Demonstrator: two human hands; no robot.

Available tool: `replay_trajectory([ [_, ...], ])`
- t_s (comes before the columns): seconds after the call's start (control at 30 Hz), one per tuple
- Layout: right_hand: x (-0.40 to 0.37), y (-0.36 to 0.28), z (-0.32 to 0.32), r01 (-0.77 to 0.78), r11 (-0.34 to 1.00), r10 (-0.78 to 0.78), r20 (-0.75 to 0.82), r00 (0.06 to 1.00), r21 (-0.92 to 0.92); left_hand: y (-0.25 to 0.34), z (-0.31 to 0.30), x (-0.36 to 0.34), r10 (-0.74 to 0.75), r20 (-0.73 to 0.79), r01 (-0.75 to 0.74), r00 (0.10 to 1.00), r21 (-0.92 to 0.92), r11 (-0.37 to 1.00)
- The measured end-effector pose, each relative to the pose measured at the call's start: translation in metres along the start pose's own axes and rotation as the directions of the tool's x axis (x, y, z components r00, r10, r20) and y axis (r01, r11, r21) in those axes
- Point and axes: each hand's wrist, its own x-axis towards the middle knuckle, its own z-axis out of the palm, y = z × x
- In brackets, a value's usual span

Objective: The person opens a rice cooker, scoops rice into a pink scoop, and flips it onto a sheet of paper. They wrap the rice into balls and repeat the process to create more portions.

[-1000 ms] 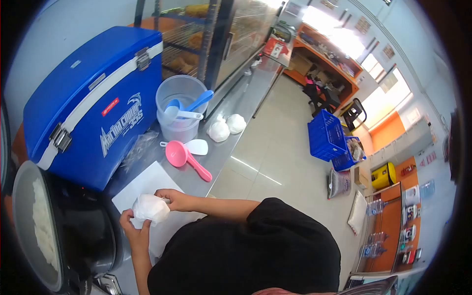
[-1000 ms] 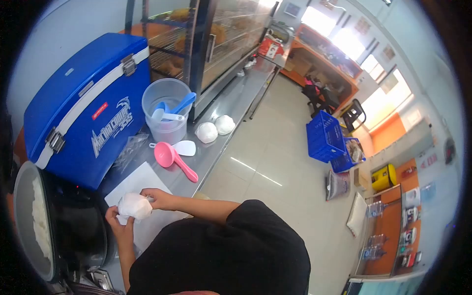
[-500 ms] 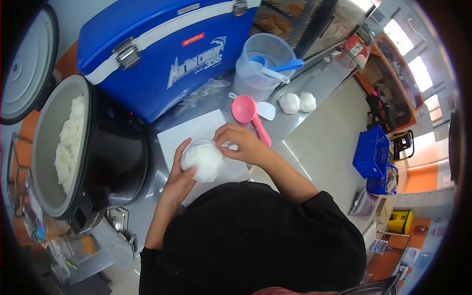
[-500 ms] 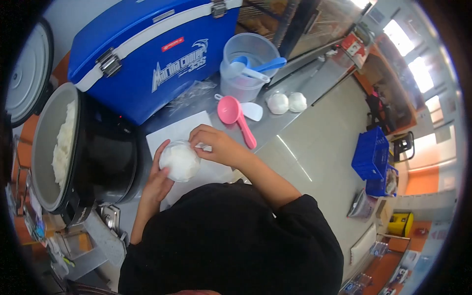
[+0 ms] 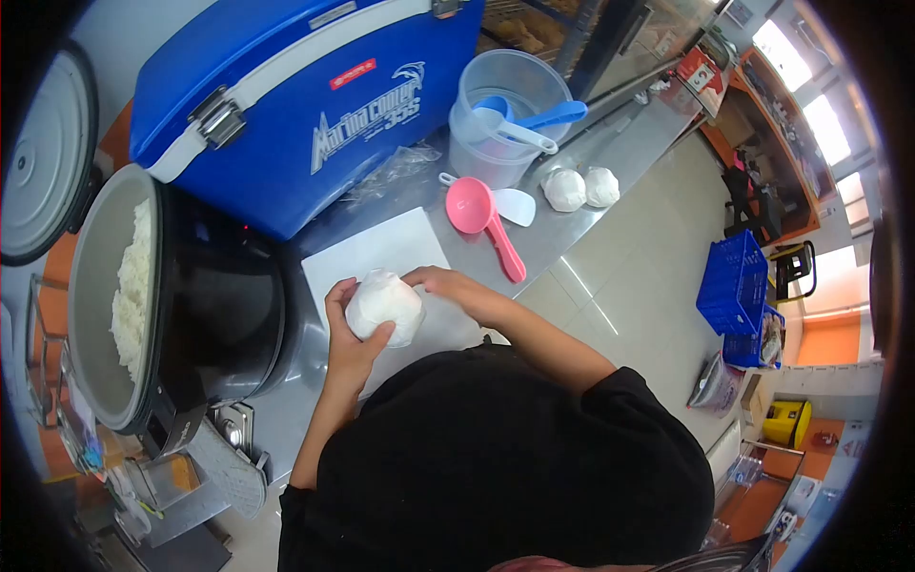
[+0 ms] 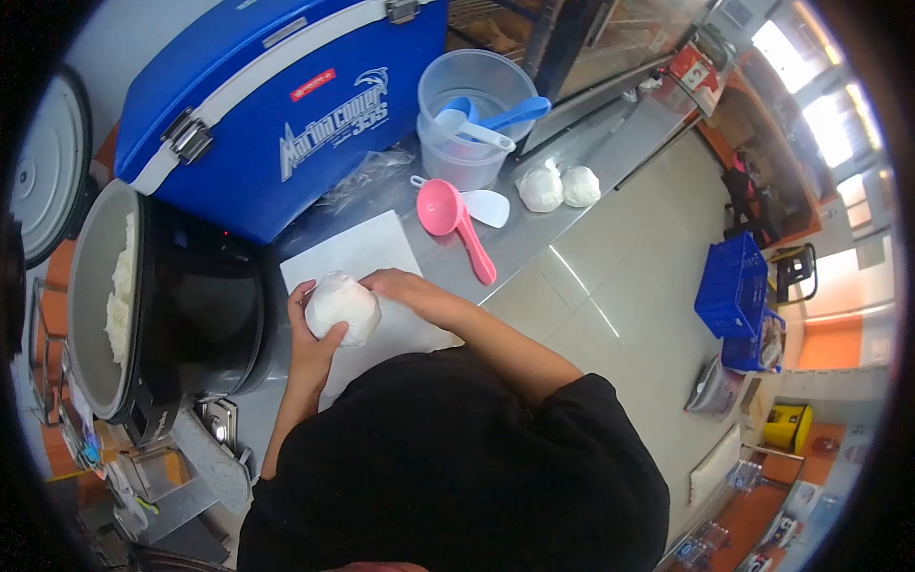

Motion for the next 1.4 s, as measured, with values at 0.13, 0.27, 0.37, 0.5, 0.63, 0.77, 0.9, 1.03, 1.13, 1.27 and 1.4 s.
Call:
replay_trajectory([
  [0.13, -0.011, -0.007, 0.019, -0.152, 0.956, 0.132, -0.095, 0.987, -0.252, 0.007, 0.022, 0.009, 0.019, 0.197, -0.065, 0.98, 0.226, 0.972],
  [0.27, -0.027, -0.013, 0.002, -0.258, 0.9, 0.188, -0.221, 0.957, -0.352, 0.004, 0.03, 0.026, 0.006, 0.395, -0.178, 0.918, 0.398, 0.9],
  [0.37, -0.043, -0.001, -0.023, -0.226, 0.918, 0.027, -0.517, 0.856, -0.326, 0.023, 0.039, 0.031, -0.203, 0.403, -0.003, 0.892, 0.456, 0.89],
  [0.5, -0.07, 0.008, -0.098, -0.092, 0.996, 0.027, -0.927, 0.374, -0.008, -0.015, -0.002, 0.035, -0.051, 0.356, -0.089, 0.933, 0.366, 0.926],
  [0.63, -0.106, 0.074, -0.192, -0.546, 0.809, -0.182, -0.976, 0.117, -0.216, -0.022, -0.047, 0.017, -0.184, 0.237, 0.101, 0.954, 0.322, 0.941],
  [0.77, -0.078, 0.061, -0.208, -0.774, 0.611, -0.25, -0.968, 0.012, -0.167, -0.013, -0.058, 0.001, -0.233, 0.14, 0.21, 0.962, 0.161, 0.964],
  [0.9, -0.046, 0.051, -0.209, -0.818, 0.489, -0.478, -0.877, 0.039, -0.303, -0.024, -0.066, -0.008, -0.063, 0.095, 0.01, 0.993, 0.475, 0.88],
  [1.03, -0.032, 0.009, -0.134, -0.711, 0.361, -0.116, -0.786, 0.607, -0.603, -0.046, -0.054, -0.011, -0.026, 0.251, -0.223, 0.968, 0.898, 0.378],
  [1.13, -0.027, 0.082, -0.12, -0.325, 0.529, -0.423, -0.576, 0.7, -0.784, -0.085, -0.047, -0.012, 0.018, 0.233, -0.23, 0.972, 0.939, 0.255],
  [1.27, -0.028, 0.081, -0.108, -0.435, 0.497, -0.294, -0.618, 0.729, -0.751, -0.094, -0.037, -0.012, 0.061, 0.127, -0.137, 0.99, 0.964, 0.229],
  [1.4, -0.023, 0.07, -0.102, -0.472, 0.792, 0.155, -0.621, 0.768, -0.387, -0.096, -0.04, -0.013, 0.096, 0.141, -0.16, 0.985, 0.958, 0.236],
])
